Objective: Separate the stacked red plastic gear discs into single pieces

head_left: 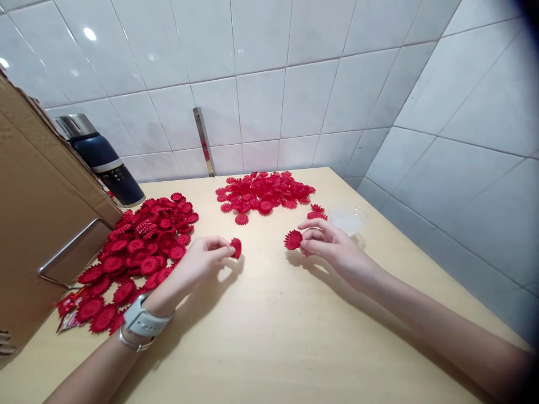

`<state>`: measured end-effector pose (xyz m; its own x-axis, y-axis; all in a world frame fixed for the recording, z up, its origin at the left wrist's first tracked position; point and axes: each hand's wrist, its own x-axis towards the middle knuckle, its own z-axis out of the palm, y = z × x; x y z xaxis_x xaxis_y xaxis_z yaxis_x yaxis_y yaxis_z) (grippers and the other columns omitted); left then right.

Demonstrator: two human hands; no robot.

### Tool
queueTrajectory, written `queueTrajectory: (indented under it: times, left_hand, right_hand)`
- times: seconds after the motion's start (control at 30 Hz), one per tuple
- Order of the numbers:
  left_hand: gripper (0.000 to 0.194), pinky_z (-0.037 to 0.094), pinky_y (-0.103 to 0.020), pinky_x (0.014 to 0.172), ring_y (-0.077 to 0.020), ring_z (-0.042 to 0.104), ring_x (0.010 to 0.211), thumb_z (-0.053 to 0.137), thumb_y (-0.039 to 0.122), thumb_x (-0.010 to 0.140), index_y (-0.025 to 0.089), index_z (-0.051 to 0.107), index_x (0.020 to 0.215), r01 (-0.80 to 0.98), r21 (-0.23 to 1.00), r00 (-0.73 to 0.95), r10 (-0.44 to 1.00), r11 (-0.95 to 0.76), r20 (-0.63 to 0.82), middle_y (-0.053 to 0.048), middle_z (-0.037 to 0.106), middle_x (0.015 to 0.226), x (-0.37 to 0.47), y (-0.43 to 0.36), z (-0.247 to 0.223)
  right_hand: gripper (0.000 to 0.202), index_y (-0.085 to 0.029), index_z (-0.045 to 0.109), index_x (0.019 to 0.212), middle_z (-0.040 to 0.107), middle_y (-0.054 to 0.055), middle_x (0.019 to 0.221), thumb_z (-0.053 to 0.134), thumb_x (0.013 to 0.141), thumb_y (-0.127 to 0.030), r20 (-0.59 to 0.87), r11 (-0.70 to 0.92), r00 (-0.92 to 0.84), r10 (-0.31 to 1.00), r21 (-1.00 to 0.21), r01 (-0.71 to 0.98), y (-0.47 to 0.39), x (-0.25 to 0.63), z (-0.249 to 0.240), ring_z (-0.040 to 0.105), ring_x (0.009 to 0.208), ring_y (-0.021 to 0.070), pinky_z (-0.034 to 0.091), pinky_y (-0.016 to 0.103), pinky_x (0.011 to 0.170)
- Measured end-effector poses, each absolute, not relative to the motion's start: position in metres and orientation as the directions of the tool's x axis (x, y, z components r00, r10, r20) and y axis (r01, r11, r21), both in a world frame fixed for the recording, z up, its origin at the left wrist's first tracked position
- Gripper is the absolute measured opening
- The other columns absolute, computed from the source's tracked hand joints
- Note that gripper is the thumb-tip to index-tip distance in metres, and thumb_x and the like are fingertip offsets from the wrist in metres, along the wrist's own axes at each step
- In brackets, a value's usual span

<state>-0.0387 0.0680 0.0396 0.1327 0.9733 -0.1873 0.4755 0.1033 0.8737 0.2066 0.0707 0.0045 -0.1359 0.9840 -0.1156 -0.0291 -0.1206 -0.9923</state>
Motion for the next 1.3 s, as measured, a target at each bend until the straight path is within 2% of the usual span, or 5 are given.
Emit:
queueTrajectory:
  times: [0.23,0.47,0.6,0.83,1.3]
  left_hand:
    - [0.018,0.037,-0.022,0.051,-0.0141,0.054,0.054,0.061,0.033,0.066,0.015,0.062,0.062,0.574,0.810,0.337,0.866,0.122,-0.370,-0.001,0.060,0.056,-0.035,0.055,0.033]
    - [0.021,0.039,-0.025,0.061,-0.0160,0.053,0.070,0.056,0.028,0.074,0.019,0.057,0.093,0.720,0.659,0.183,0.976,-0.216,0.120,-0.003,0.059,0.085,-0.025,0.042,0.026]
    - [0.011,0.042,-0.025,0.074,-0.0166,0.055,0.086,0.056,0.022,0.077,0.019,0.061,0.087,0.537,0.789,0.348,0.930,-0.299,0.116,-0.004,0.060,0.094,-0.009,0.028,0.026]
    - [0.011,0.045,-0.025,0.067,-0.0146,0.058,0.073,0.060,0.025,0.076,0.017,0.065,0.082,0.200,0.980,0.393,0.915,0.016,-0.095,-0.003,0.065,0.079,0.001,0.016,0.023]
    - [0.013,0.044,-0.028,0.063,-0.0115,0.055,0.059,0.067,0.029,0.069,0.016,0.064,0.069,-0.021,0.925,0.338,0.873,0.380,-0.351,-0.001,0.061,0.063,-0.002,0.023,0.012]
  right_hand:
    - [0.019,-0.021,0.050,0.088,0.053,-0.004,0.067,0.059,0.071,-0.020,-0.157,-0.168,-0.162,0.974,-0.984,-0.057,0.065,0.202,0.002,0.053,0.062,0.0121,0.041,0.027,0.059]
    - [0.020,-0.020,0.050,0.088,0.056,-0.004,0.071,0.063,0.072,-0.020,-0.120,-0.129,-0.234,0.965,-0.991,-0.025,0.050,0.189,0.005,0.056,0.064,0.0113,0.041,0.025,0.061]
    - [0.019,-0.021,0.048,0.087,0.055,-0.004,0.071,0.061,0.076,-0.025,-0.123,-0.148,-0.344,0.931,-0.988,-0.046,0.034,0.180,0.010,0.059,0.065,0.0129,0.044,0.027,0.061]
    - [0.013,-0.020,0.048,0.089,0.058,-0.001,0.073,0.057,0.079,-0.021,-0.014,0.001,-0.411,0.911,-0.999,0.036,0.020,0.173,0.012,0.059,0.071,0.0136,0.045,0.028,0.066]
    - [0.021,-0.020,0.051,0.090,0.057,-0.002,0.077,0.065,0.074,-0.023,-0.096,-0.165,-0.433,0.896,-0.978,-0.125,0.025,0.173,0.008,0.057,0.069,0.0112,0.046,0.026,0.063]
